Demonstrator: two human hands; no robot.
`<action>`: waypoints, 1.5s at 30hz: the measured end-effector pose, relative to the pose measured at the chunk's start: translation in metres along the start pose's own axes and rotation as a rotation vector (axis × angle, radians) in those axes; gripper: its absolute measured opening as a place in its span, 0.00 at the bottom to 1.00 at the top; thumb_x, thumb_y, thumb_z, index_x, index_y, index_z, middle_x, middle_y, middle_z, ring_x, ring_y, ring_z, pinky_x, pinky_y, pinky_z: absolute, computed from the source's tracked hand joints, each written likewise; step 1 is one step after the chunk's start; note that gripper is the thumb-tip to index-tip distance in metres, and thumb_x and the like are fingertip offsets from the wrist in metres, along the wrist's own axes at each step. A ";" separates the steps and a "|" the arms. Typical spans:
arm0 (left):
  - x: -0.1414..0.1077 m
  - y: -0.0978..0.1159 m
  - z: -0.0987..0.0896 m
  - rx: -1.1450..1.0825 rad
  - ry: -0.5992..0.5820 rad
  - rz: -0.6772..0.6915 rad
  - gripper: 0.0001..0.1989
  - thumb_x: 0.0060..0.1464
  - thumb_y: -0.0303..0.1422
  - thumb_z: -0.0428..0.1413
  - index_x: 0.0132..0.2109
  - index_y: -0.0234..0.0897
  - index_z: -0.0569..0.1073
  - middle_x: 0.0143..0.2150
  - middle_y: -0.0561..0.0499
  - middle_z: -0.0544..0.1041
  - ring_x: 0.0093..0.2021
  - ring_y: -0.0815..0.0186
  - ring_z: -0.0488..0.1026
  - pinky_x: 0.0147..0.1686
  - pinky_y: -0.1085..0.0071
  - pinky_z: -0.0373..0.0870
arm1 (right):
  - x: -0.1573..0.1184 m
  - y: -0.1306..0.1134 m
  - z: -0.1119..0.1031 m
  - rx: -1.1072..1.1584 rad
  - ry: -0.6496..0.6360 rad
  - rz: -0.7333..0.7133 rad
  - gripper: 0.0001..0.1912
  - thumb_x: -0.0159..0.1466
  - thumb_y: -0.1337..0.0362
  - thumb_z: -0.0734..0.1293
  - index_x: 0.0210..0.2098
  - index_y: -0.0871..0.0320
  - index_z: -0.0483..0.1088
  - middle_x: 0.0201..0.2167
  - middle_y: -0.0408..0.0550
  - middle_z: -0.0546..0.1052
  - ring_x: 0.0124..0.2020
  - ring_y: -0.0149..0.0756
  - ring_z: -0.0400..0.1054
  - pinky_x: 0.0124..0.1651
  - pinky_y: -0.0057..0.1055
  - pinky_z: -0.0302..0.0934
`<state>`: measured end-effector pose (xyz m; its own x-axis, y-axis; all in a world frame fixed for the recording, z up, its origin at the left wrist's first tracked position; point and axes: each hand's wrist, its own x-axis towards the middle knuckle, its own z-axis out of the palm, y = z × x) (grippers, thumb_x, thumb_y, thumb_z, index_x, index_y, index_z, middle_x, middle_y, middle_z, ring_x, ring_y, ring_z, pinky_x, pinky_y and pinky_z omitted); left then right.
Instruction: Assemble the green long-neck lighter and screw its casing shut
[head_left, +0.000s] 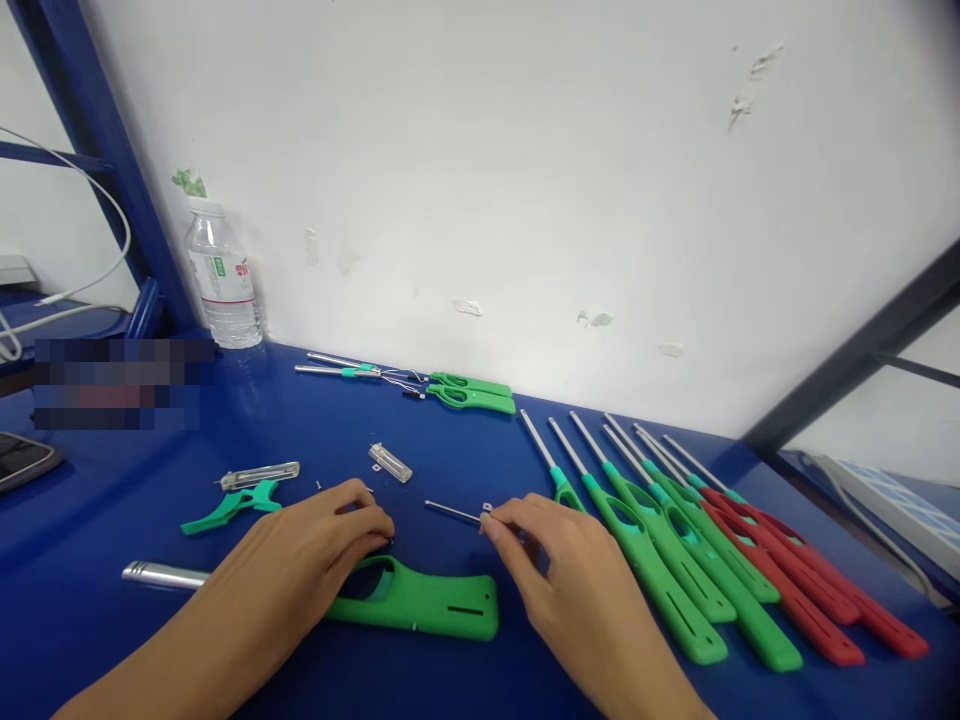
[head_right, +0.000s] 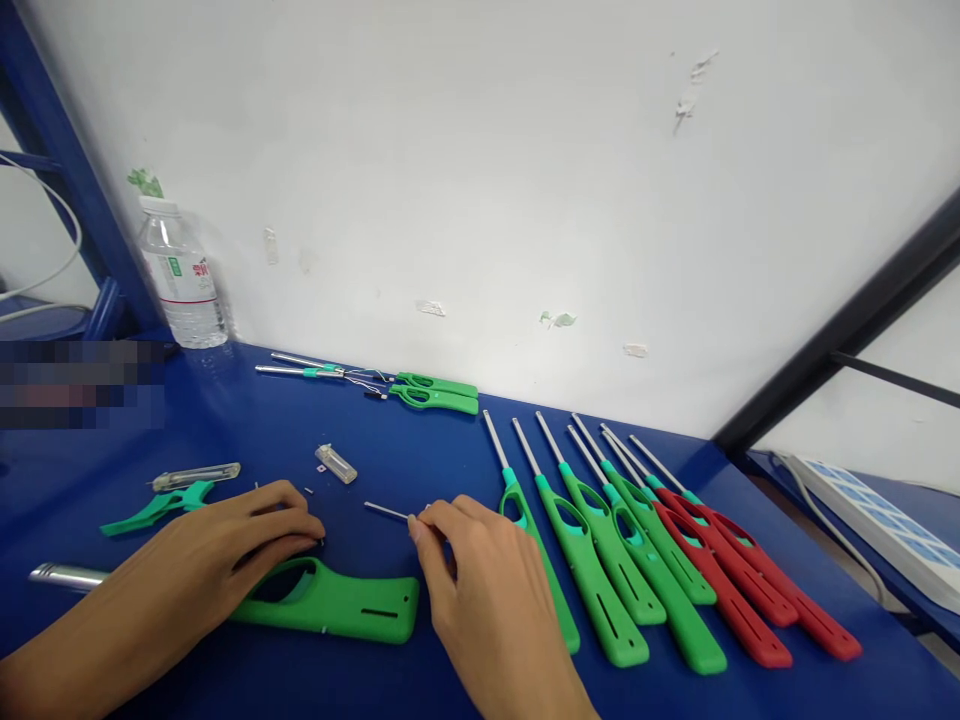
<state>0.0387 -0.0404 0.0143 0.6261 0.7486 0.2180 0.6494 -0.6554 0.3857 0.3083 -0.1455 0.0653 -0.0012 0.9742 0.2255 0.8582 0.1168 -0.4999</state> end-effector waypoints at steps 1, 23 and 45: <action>0.000 0.000 0.001 -0.010 0.003 0.009 0.22 0.75 0.37 0.45 0.46 0.50 0.85 0.48 0.53 0.82 0.39 0.63 0.84 0.38 0.66 0.68 | 0.000 0.000 0.000 -0.004 0.004 0.001 0.16 0.82 0.61 0.63 0.41 0.51 0.80 0.36 0.44 0.82 0.36 0.45 0.79 0.42 0.39 0.60; -0.001 0.015 0.000 -0.026 0.195 0.166 0.15 0.76 0.28 0.49 0.44 0.45 0.79 0.40 0.56 0.83 0.36 0.66 0.84 0.38 0.73 0.74 | -0.007 -0.013 -0.012 0.212 -0.342 0.145 0.20 0.56 0.60 0.90 0.43 0.43 0.83 0.37 0.34 0.79 0.39 0.38 0.75 0.42 0.32 0.62; -0.013 0.045 0.017 0.048 0.212 0.366 0.27 0.64 0.17 0.47 0.54 0.49 0.81 0.45 0.53 0.83 0.39 0.65 0.85 0.33 0.74 0.76 | -0.003 -0.009 -0.008 0.204 -0.354 0.239 0.11 0.65 0.70 0.83 0.37 0.50 0.80 0.35 0.37 0.79 0.38 0.37 0.73 0.40 0.30 0.61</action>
<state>0.0672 -0.0813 0.0135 0.7197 0.4664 0.5143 0.4230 -0.8820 0.2078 0.3048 -0.1505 0.0756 -0.0217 0.9801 -0.1972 0.7374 -0.1175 -0.6651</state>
